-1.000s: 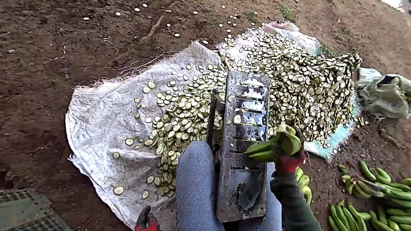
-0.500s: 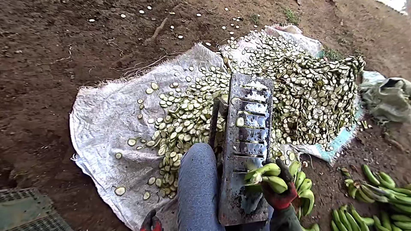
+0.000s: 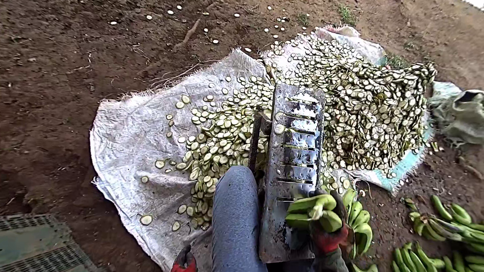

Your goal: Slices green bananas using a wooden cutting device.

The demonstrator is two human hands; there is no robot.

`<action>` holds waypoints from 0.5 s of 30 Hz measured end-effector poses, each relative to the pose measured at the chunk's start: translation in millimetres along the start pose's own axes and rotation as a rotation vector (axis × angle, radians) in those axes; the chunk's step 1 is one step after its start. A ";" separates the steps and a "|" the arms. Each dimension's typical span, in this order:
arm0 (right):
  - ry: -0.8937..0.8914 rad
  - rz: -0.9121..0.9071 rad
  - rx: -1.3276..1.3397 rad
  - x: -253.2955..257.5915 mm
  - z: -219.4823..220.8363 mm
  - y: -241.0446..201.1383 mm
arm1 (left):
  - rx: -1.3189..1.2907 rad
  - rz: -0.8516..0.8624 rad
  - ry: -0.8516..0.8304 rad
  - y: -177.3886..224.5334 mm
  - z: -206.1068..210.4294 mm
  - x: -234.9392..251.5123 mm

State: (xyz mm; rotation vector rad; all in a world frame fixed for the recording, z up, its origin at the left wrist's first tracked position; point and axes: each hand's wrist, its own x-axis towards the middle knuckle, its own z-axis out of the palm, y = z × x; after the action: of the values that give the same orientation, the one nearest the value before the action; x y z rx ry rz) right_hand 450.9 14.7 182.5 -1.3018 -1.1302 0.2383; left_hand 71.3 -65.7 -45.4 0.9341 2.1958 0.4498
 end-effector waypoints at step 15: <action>-0.100 -0.112 -0.225 85.9 46.0 41.8 | -0.024 0.078 0.014 23.4 -4.3 0.8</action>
State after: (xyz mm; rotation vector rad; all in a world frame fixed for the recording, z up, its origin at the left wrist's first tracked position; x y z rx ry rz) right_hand 475.7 117.8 185.2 -1.4310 -1.3401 0.0957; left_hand 79.3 -49.4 -30.0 1.0087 2.1675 0.5201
